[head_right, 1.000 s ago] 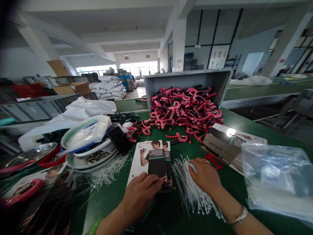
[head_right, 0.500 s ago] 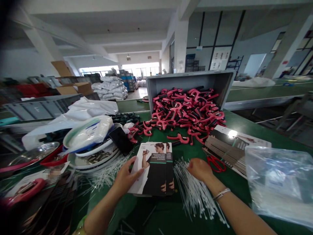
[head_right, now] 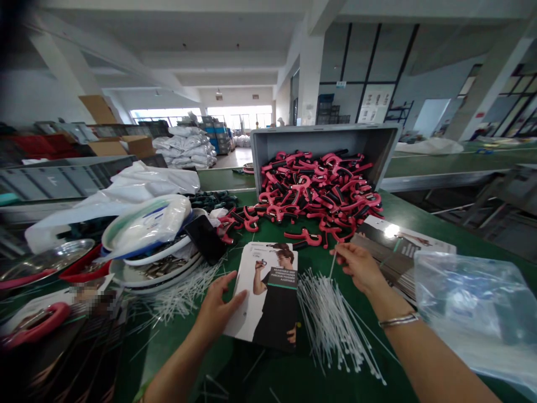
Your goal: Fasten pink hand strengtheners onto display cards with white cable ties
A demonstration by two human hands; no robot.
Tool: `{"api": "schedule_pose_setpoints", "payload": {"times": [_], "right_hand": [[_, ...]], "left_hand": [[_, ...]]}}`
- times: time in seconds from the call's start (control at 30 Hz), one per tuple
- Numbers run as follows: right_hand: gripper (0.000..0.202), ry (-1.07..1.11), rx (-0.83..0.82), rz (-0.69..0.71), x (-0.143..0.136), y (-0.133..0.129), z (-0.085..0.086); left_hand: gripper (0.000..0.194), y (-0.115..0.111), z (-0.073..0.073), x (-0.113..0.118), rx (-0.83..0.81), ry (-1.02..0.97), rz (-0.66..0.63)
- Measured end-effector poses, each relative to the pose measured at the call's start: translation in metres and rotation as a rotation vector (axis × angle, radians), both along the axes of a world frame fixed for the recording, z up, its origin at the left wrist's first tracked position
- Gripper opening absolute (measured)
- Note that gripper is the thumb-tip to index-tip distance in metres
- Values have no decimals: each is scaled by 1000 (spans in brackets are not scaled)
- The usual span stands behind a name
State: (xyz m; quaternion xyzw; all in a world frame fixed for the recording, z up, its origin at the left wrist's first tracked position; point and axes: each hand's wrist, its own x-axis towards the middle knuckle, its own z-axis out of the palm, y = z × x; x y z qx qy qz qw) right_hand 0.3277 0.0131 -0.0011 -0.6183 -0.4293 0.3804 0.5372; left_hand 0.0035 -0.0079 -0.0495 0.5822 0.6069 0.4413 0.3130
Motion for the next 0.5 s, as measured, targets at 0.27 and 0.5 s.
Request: {"api": "schedule_pose_setpoints", "payload": {"times": [0.27,0.5], "right_hand": [[36,249,63,181,-72,-15,36],[39,286,104,293,-103,-35,48]], "left_hand": [[43,-47,56,43,-245,-222,-613],[39,-67,59,42,-505,-544,-615]]}}
